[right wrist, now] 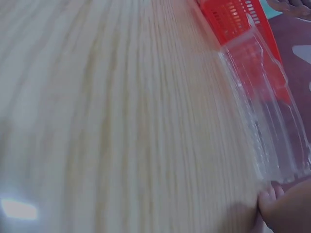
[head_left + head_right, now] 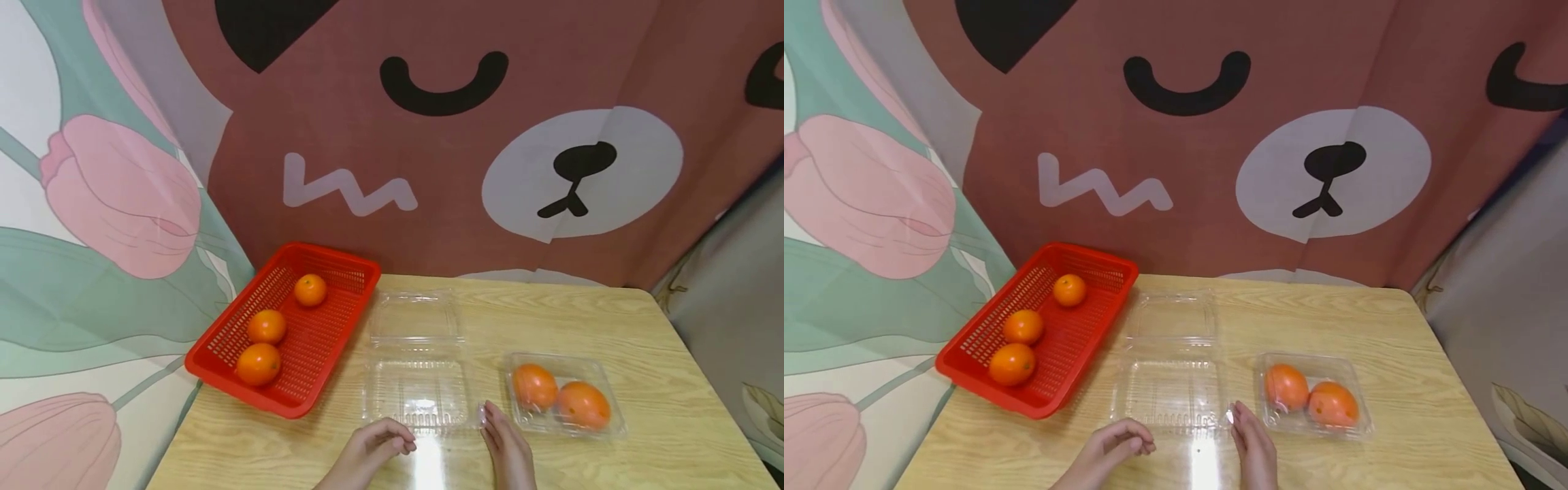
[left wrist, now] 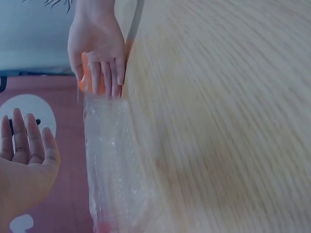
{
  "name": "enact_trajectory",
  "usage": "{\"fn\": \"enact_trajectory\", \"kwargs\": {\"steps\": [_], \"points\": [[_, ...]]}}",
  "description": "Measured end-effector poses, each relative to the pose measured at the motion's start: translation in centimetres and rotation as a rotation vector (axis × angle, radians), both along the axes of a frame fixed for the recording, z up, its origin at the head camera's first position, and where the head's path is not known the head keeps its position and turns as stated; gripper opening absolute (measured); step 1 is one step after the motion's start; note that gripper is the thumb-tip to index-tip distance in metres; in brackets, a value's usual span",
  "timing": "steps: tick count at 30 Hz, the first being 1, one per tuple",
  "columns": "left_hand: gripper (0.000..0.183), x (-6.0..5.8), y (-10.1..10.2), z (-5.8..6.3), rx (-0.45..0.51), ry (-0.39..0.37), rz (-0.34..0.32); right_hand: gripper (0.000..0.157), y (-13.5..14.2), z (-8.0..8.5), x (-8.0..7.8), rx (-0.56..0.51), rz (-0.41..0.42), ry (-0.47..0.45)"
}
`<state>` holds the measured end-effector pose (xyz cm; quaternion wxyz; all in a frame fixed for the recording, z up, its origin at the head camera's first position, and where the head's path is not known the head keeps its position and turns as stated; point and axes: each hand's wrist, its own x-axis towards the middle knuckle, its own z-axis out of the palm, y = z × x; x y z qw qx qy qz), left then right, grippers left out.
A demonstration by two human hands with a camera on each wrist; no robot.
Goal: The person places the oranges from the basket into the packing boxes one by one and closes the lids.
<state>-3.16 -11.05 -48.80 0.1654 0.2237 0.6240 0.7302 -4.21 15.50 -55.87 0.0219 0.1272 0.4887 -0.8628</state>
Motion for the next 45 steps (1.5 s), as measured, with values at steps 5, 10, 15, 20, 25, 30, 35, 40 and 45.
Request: {"fn": "enact_trajectory", "kwargs": {"steps": [5,10,15,20,25,30,35,40,45], "points": [[0.025,-0.3,-0.6,0.3,-0.011,0.046,0.019,0.028,-1.0,-0.3,-0.7,-0.091,-0.058,0.068],[0.026,-0.4,-1.3,1.1,-0.063,0.028,0.021,0.057,-1.8,-0.1,-1.4,0.012,-0.046,-0.005],[0.024,-0.6,-1.9,2.2,-0.103,0.047,0.029,0.062,-2.1,-0.2,-2.0,0.032,-0.103,-0.066],[0.023,-1.1,-3.0,3.5,-0.177,0.041,0.092,0.027,-2.0,-0.6,-2.1,-0.039,-0.169,-0.042],[0.022,-1.8,-5.0,4.7,-0.332,0.074,0.170,0.022,-2.1,-1.0,-2.1,-0.072,-0.156,0.030],[0.018,-2.7,-7.1,5.9,-0.523,0.185,0.230,0.021,-2.2,-1.1,-2.3,-0.044,-0.128,0.046],[0.014,-3.7,-9.2,7.1,-0.770,0.383,0.253,0.024,-2.4,-1.4,-2.4,-0.037,-0.115,0.104],[0.020,-4.7,-11.3,8.1,-0.972,0.541,0.245,0.024,-2.6,-1.5,-2.5,-0.032,-0.095,0.109],[0.020,-5.8,-13.1,8.8,-1.034,0.551,0.228,0.024,-2.0,-1.2,-2.6,-0.087,-0.057,0.058]]}}
